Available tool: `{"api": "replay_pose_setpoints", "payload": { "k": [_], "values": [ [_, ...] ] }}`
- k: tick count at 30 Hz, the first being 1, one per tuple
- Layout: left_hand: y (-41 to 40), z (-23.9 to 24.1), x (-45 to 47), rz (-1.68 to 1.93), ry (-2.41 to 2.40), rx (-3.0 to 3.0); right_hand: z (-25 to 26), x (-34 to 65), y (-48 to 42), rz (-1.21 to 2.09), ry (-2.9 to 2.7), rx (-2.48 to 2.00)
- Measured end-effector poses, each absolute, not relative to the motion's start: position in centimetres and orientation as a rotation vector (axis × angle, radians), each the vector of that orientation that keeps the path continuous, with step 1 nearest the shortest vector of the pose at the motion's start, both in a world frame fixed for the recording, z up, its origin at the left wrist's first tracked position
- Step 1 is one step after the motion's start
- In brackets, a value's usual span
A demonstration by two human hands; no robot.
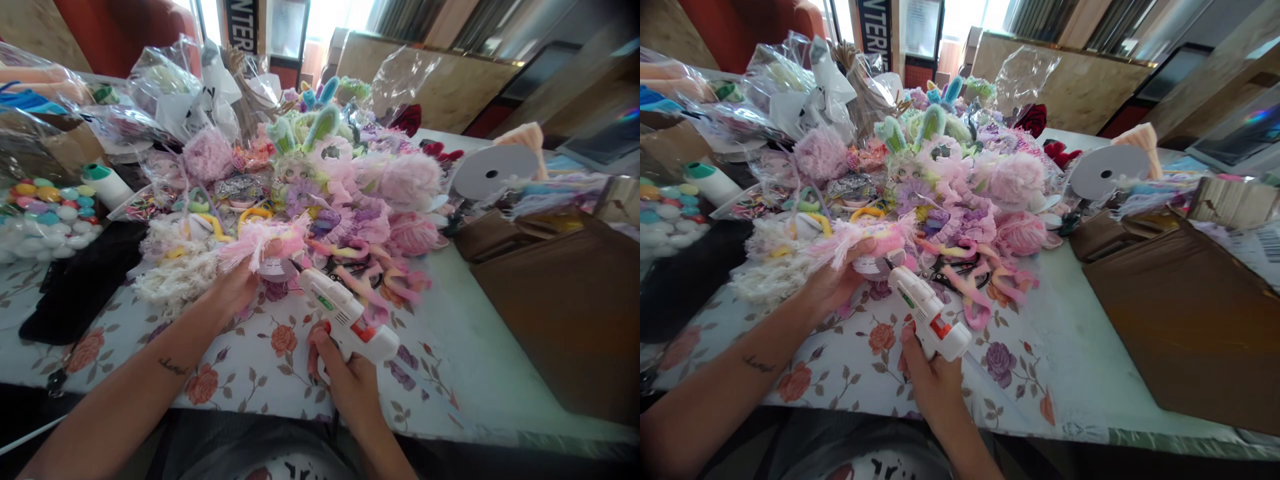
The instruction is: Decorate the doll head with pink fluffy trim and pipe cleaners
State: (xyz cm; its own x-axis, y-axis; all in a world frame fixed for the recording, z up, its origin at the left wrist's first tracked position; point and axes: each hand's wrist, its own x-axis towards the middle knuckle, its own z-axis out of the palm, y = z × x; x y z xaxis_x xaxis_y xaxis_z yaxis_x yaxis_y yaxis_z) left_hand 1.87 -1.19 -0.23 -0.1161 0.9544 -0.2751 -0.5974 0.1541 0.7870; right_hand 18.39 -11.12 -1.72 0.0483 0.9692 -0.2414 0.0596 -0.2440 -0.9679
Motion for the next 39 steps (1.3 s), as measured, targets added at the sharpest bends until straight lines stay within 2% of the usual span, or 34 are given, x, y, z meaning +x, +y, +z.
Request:
{"api": "replay_pose_setpoints", "payload": {
  "k": [39],
  "values": [
    [-1.26, -0.32, 1.78, 1.394, 0.915, 0.505, -1.92, 18.32, -11.03, 1.295, -1.111, -1.452]
  ]
}}
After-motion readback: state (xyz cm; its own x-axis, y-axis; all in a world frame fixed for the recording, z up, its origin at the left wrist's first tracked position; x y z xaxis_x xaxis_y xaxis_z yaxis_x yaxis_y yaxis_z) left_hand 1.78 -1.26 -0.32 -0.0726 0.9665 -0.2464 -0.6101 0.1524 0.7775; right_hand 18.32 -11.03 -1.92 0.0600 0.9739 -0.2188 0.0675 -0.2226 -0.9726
